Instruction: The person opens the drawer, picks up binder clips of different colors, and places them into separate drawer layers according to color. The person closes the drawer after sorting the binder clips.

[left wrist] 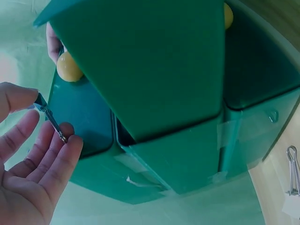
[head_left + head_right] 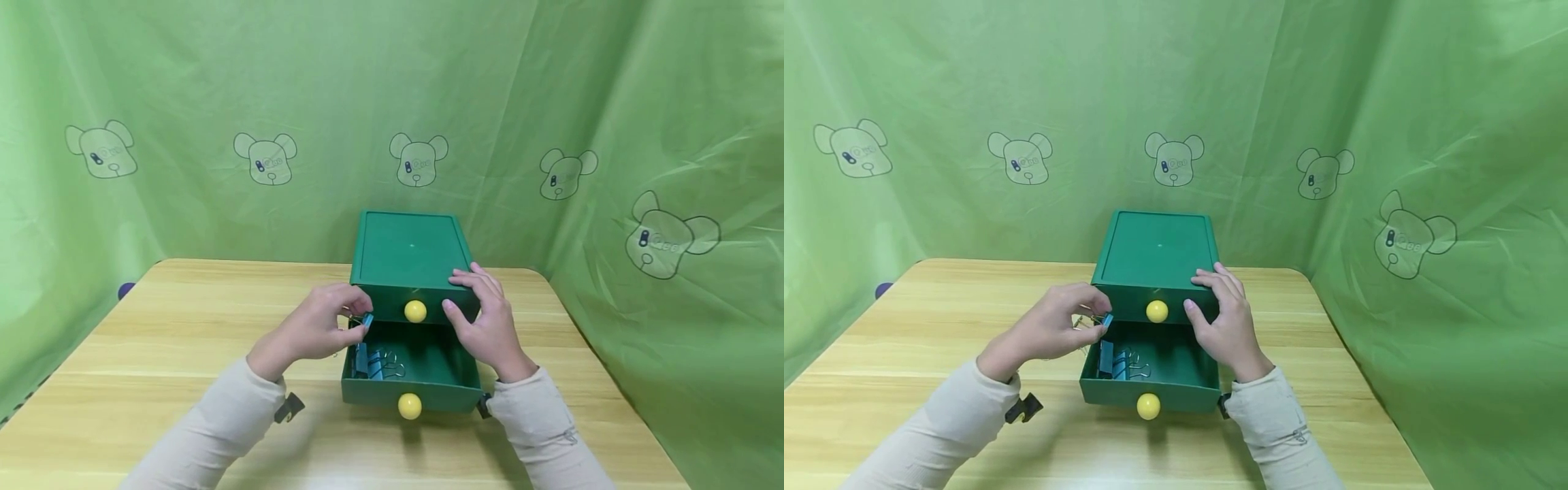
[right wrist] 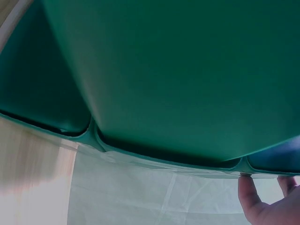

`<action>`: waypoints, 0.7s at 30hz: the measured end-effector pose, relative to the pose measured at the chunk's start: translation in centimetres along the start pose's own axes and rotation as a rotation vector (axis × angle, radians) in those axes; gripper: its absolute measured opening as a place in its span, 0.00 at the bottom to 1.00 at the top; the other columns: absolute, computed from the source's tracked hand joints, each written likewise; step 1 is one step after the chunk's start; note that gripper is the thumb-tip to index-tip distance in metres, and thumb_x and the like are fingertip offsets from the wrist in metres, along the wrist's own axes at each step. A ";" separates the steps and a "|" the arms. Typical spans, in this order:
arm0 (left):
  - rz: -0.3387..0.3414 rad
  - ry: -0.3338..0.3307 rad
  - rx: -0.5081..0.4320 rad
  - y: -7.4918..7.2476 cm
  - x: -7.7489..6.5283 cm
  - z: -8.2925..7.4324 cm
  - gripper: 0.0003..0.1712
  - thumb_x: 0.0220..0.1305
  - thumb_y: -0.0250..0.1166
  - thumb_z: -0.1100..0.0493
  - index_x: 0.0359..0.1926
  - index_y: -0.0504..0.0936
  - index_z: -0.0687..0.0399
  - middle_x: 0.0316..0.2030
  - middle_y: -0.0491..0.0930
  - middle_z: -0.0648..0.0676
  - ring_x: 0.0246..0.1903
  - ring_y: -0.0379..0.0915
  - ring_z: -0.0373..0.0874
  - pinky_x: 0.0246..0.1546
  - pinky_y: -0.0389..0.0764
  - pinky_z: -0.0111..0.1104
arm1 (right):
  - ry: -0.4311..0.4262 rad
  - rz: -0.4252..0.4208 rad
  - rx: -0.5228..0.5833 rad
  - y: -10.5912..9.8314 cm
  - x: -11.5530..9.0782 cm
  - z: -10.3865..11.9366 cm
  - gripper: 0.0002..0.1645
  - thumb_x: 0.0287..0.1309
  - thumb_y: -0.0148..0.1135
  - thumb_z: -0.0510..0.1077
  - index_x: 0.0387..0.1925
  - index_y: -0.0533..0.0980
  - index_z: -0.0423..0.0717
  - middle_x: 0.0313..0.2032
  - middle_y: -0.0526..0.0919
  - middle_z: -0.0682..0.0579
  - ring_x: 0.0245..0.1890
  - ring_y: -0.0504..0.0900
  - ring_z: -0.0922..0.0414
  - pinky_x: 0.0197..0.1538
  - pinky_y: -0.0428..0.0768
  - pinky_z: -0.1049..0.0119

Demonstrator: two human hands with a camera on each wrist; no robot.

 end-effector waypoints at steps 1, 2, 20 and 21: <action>-0.002 0.010 0.000 0.1 0.1 -0.1 0.09 0.50 0.65 0.64 0.36 0.77 0.56 0.33 0.76 0.49 0.33 0.73 0.39 0.37 0.77 0.27 | 0.000 -0.001 0.001 0.0 0.0 0.0 0.20 0.50 0.63 0.41 0.47 0.74 0.42 0.54 0.73 0.47 0.63 0.59 0.49 0.59 0.57 0.40; -0.001 0.019 0.001 0.1 0.1 -0.3 0.09 0.50 0.65 0.64 0.36 0.77 0.57 0.33 0.76 0.49 0.33 0.72 0.39 0.37 0.77 0.27 | -0.002 -0.002 0.003 0.0 0.0 0.0 0.20 0.50 0.63 0.41 0.47 0.74 0.42 0.54 0.74 0.47 0.63 0.59 0.49 0.59 0.57 0.40; 0.035 0.093 -0.014 1.5 0.4 -1.4 0.10 0.50 0.65 0.64 0.36 0.77 0.59 0.34 0.77 0.51 0.33 0.74 0.41 0.37 0.76 0.27 | -0.005 -0.006 -0.003 0.0 0.0 0.0 0.20 0.50 0.63 0.41 0.47 0.74 0.42 0.54 0.74 0.47 0.62 0.59 0.48 0.59 0.57 0.41; 0.039 0.090 -0.014 1.6 0.4 -1.4 0.11 0.50 0.65 0.64 0.37 0.77 0.59 0.34 0.77 0.51 0.34 0.74 0.40 0.38 0.76 0.27 | -0.004 -0.005 -0.003 0.0 0.0 0.0 0.20 0.50 0.63 0.41 0.47 0.74 0.42 0.54 0.74 0.47 0.63 0.59 0.49 0.59 0.57 0.41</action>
Point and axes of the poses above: each hand's wrist, its own x-axis towards the middle knuckle, its own y-axis out of the palm, z = x × y, the point moved 7 cm from there along x, towards the middle knuckle
